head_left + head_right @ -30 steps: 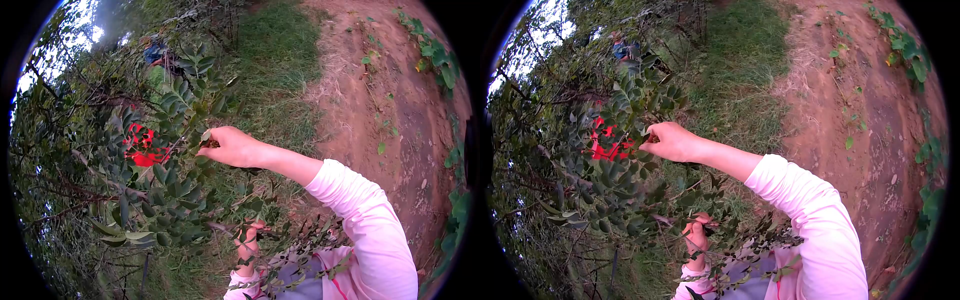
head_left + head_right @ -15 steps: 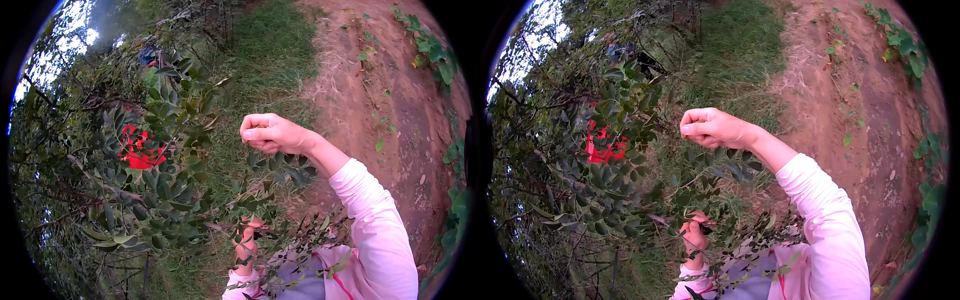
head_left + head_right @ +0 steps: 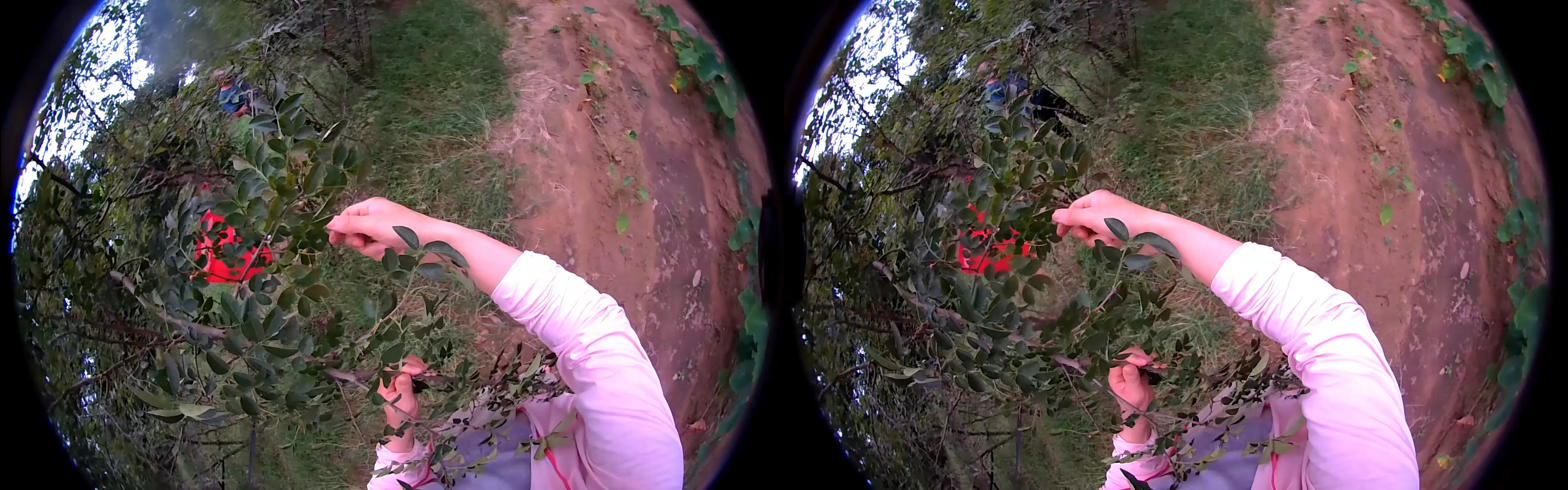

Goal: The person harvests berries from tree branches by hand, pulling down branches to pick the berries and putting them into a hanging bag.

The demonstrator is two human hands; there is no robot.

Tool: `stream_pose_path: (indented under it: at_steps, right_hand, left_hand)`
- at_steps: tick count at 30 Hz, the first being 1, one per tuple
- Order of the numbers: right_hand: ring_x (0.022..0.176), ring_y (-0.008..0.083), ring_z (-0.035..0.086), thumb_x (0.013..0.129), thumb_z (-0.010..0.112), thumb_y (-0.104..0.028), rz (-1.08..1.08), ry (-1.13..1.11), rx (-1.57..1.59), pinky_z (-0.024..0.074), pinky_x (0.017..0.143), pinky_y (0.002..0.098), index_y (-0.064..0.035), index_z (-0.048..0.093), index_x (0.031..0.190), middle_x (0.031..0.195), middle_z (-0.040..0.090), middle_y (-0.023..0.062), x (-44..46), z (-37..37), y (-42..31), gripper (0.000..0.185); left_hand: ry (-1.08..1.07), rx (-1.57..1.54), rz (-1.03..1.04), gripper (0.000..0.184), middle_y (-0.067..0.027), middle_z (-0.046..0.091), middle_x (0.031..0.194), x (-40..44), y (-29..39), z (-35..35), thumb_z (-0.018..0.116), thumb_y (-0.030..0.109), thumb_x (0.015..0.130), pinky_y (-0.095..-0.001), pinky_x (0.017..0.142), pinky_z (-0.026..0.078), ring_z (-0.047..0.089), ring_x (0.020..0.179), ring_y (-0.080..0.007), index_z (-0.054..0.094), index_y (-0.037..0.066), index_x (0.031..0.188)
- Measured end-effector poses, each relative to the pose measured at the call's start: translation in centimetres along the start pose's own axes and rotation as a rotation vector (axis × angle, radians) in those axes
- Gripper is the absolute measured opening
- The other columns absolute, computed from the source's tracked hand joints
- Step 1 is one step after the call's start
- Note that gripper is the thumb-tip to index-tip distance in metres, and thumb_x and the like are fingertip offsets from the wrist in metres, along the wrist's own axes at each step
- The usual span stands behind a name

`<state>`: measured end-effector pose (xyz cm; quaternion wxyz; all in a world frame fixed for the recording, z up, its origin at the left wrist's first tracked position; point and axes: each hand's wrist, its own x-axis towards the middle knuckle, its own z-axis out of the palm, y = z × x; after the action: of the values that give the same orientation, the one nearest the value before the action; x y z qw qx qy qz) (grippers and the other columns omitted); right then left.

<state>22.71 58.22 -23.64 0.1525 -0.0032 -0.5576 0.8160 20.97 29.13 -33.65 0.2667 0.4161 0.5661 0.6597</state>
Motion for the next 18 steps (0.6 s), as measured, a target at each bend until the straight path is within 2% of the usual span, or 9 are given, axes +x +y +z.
stream_pose_path:
  at_steps: [3,4,5,6,8,11,15,16,18]
  right_hand:
    - [0.044,0.0048,0.034,0.098,0.052,-0.030,0.049,-0.192,0.198,0.0267,0.040,0.0233,-0.0025,0.066,0.107,0.063,0.044,-0.0046,1.2,1.1,-0.5,0.031]
    - [0.045,0.0054,0.031,0.098,0.052,-0.025,0.082,-0.183,0.268,0.0237,0.040,0.0240,-0.0035,0.063,0.092,0.062,0.039,-0.0051,1.4,1.5,-0.8,0.025]
    - [0.045,0.0048,0.030,0.096,0.050,-0.020,0.081,-0.173,0.281,0.0218,0.040,0.0237,-0.0057,0.057,0.085,0.060,0.038,-0.0054,1.3,1.9,-1.2,0.020]
    - [0.045,0.0042,0.028,0.095,0.048,-0.015,0.080,-0.164,0.295,0.0200,0.041,0.0234,-0.0079,0.051,0.079,0.059,0.037,-0.0057,1.2,2.1,-1.6,0.018]
    - [0.044,0.0035,0.025,0.092,0.046,-0.008,0.071,-0.163,0.356,0.0160,0.041,0.0234,-0.0133,0.034,0.066,0.055,0.033,-0.0060,1.7,2.4,-1.5,0.029]
    - [0.044,0.0033,0.024,0.093,0.047,-0.010,0.016,-0.280,0.289,0.0154,0.041,0.0232,-0.0130,0.037,0.066,0.055,0.032,-0.0066,1.4,1.6,-1.4,0.029]
    - [0.044,0.0028,0.025,0.099,0.050,-0.021,0.053,-0.275,0.304,0.0175,0.041,0.0228,-0.0117,0.041,0.068,0.059,0.037,-0.0061,0.4,2.2,-1.7,0.033]
    - [0.044,0.0042,0.028,0.098,0.054,-0.024,0.086,-0.312,0.242,0.0201,0.040,0.0236,-0.0085,0.047,0.073,0.059,0.037,-0.0049,1.0,1.8,-1.2,0.030]
    - [0.044,0.0046,0.030,0.098,0.053,-0.025,0.050,-0.269,0.210,0.0211,0.039,0.0239,-0.0055,0.051,0.078,0.062,0.042,-0.0027,0.8,2.5,-1.4,0.028]
  left_hand:
    - [0.019,0.052,0.030,0.035,-0.0116,0.057,0.090,-0.1,-0.7,-0.4,0.060,0.036,0.096,-0.0393,0.079,0.053,0.056,0.084,-0.0200,0.058,0.001,0.092]
    - [0.018,0.062,0.027,0.036,-0.0117,0.057,0.090,-0.2,-0.8,-0.5,0.060,0.036,0.096,-0.0396,0.079,0.053,0.056,0.084,-0.0203,0.058,0.001,0.092]
    - [0.017,0.072,0.024,0.036,-0.0117,0.057,0.091,-0.3,-0.8,-0.6,0.061,0.036,0.096,-0.0400,0.079,0.052,0.055,0.084,-0.0207,0.058,0.001,0.092]
    - [0.018,0.049,0.013,0.030,-0.0120,0.058,0.091,-0.4,-0.8,-0.7,0.058,0.030,0.096,-0.0393,0.081,0.050,0.057,0.086,-0.0220,0.059,0.000,0.094]
    - [0.018,0.002,-0.009,0.018,-0.0126,0.062,0.093,-0.6,-0.9,-0.8,0.053,0.017,0.098,-0.0379,0.085,0.046,0.059,0.091,-0.0245,0.059,0.000,0.096]
    - [0.048,0.044,-0.021,0.036,-0.0121,0.057,0.091,-0.6,-0.8,-0.5,0.060,0.037,0.096,-0.0393,0.081,0.050,0.054,0.085,-0.0216,0.059,0.001,0.093]
    - [0.026,0.017,0.001,0.034,-0.0114,0.057,0.089,-0.2,-1.0,-0.4,0.059,0.035,0.097,-0.0373,0.080,0.048,0.054,0.085,-0.0214,0.058,0.001,0.092]
    - [0.027,0.014,-0.004,0.034,-0.0112,0.057,0.089,-0.2,-0.8,-0.2,0.058,0.034,0.097,-0.0369,0.079,0.047,0.054,0.085,-0.0213,0.058,0.001,0.092]
    - [0.026,0.005,-0.004,0.033,-0.0109,0.057,0.089,0.0,-0.4,0.2,0.058,0.034,0.098,-0.0364,0.078,0.047,0.053,0.085,-0.0211,0.058,0.001,0.092]
